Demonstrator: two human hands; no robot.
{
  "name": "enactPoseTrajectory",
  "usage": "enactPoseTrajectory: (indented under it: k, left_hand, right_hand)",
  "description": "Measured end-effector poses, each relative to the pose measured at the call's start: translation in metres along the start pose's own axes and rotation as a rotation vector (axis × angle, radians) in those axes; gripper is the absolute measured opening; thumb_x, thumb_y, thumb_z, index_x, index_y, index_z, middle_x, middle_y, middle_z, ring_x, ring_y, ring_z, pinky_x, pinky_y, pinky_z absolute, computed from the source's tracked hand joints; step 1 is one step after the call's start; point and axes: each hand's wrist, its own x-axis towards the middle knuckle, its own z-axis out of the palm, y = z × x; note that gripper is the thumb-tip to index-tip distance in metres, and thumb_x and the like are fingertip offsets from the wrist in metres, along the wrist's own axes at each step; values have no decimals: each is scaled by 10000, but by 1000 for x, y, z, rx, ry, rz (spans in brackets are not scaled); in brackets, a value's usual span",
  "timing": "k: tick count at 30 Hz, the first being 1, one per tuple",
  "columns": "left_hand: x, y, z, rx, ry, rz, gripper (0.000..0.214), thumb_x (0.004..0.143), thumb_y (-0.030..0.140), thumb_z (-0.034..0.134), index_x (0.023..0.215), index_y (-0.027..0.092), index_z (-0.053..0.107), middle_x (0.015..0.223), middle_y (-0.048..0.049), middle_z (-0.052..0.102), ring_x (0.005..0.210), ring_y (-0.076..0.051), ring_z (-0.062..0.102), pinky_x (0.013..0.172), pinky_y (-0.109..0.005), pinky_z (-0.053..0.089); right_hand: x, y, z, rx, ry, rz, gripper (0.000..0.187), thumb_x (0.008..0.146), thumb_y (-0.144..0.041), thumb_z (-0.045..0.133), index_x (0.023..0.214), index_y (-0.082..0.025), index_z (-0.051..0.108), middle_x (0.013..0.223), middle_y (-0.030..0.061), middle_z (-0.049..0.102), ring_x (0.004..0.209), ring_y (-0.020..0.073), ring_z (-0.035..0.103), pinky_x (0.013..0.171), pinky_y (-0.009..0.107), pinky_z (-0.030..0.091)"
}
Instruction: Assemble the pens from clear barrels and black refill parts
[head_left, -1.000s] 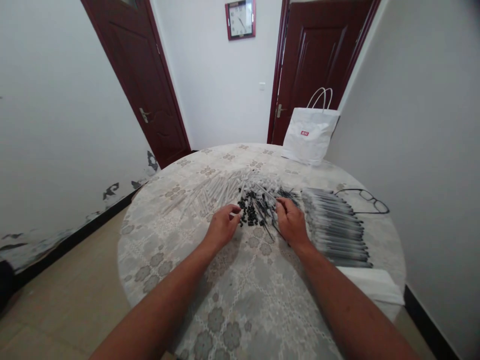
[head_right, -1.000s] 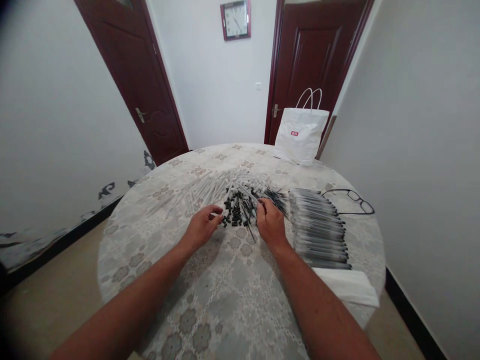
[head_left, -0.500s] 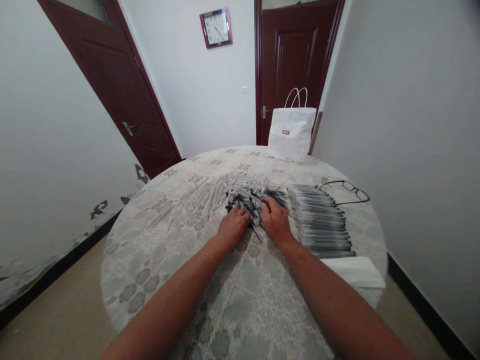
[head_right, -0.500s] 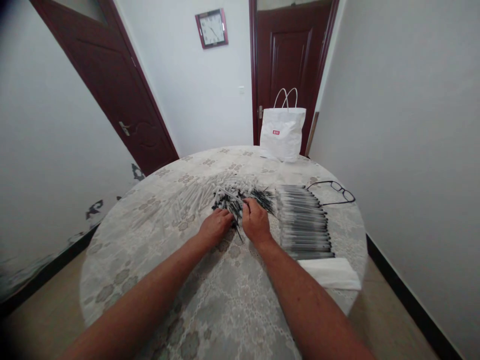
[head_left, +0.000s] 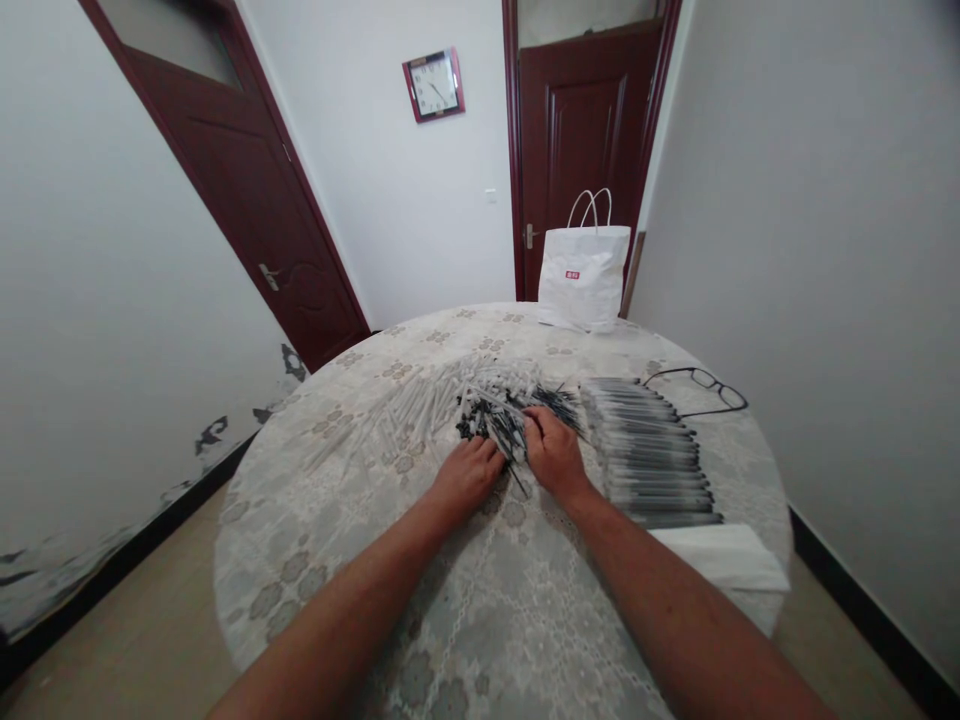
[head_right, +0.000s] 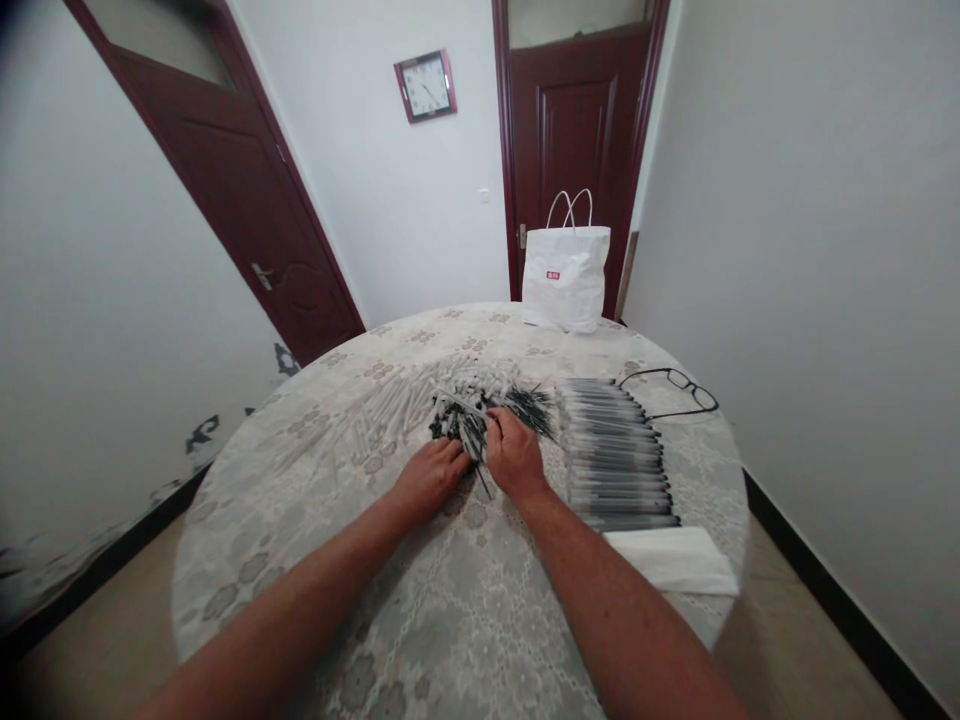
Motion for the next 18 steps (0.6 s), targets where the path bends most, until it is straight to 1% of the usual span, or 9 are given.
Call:
enactPoseTrajectory:
  k: [5, 7, 8, 9, 11, 13, 15, 16, 18]
  left_hand:
    - [-9, -4, 5, -99, 98, 34, 184, 960, 239, 476, 1054, 190, 626, 993, -106, 620, 949, -235, 537, 845, -366, 423]
    - [-11, -6, 11, -194, 167, 16, 200, 961, 245, 477, 1073, 191, 633, 1004, -111, 639, 981, -241, 555, 872, -376, 428]
    - [-12, -7, 14, -262, 214, -19, 210, 964, 251, 470, 1077, 192, 637, 1007, -112, 650, 993, -243, 567, 886, -382, 432]
    - [-13, -8, 16, -347, 267, -77, 222, 969, 261, 460, 1080, 194, 640, 1009, -112, 662, 1000, -244, 583, 898, -388, 438]
    - [-15, -10, 16, -585, 366, -260, 251, 981, 298, 434, 1100, 201, 632, 1005, -101, 686, 964, -230, 629, 884, -385, 466]
    - [-19, -12, 10, -904, 438, -479, 294, 986, 365, 408, 1129, 204, 607, 998, -89, 703, 864, -210, 677, 791, -364, 514]
    - [-26, -14, 2, -1229, 486, -654, 345, 972, 437, 411, 1137, 189, 586, 997, -90, 708, 781, -201, 701, 696, -347, 545]
    - [-31, -15, -3, -1352, 510, -709, 364, 956, 462, 440, 1125, 176, 588, 1005, -96, 705, 779, -203, 707, 690, -350, 557]
    - [-41, -18, -10, -1476, 549, -769, 389, 907, 481, 535, 1096, 151, 616, 1013, -105, 703, 826, -208, 710, 747, -364, 572]
  right_hand:
    - [0, -1, 1, 5, -11, 8, 270, 963, -263, 426, 1077, -191, 659, 999, 65, 723, 928, 211, 670, 865, 298, 486]
    - [-1, 0, 1, 4, -17, 14, 269, 962, -264, 428, 1078, -193, 659, 1002, 65, 725, 931, 212, 672, 865, 300, 485]
    - [-1, 0, 1, 7, -19, 18, 269, 962, -265, 428, 1079, -194, 660, 1004, 66, 725, 931, 211, 673, 863, 300, 484]
    - [-1, 0, 1, 12, -21, 22, 270, 962, -268, 429, 1081, -195, 660, 1006, 67, 726, 932, 211, 674, 860, 299, 485]
    - [-2, -1, 0, 32, -26, 23, 271, 962, -275, 433, 1083, -195, 662, 1000, 67, 726, 923, 208, 677, 847, 295, 487]
    - [-3, -4, -1, 62, -42, 13, 270, 964, -286, 437, 1081, -195, 663, 976, 62, 727, 896, 200, 679, 827, 287, 489]
    - [-6, -8, -2, 92, -72, -4, 266, 966, -297, 444, 1082, -196, 661, 950, 57, 725, 872, 193, 677, 813, 281, 490]
    - [-7, -11, -2, 104, -93, -16, 262, 968, -301, 446, 1082, -198, 659, 943, 55, 724, 865, 190, 675, 809, 279, 490]
    - [-11, -16, -2, 120, -143, -47, 256, 970, -307, 452, 1084, -200, 655, 942, 54, 721, 864, 187, 671, 808, 279, 490]
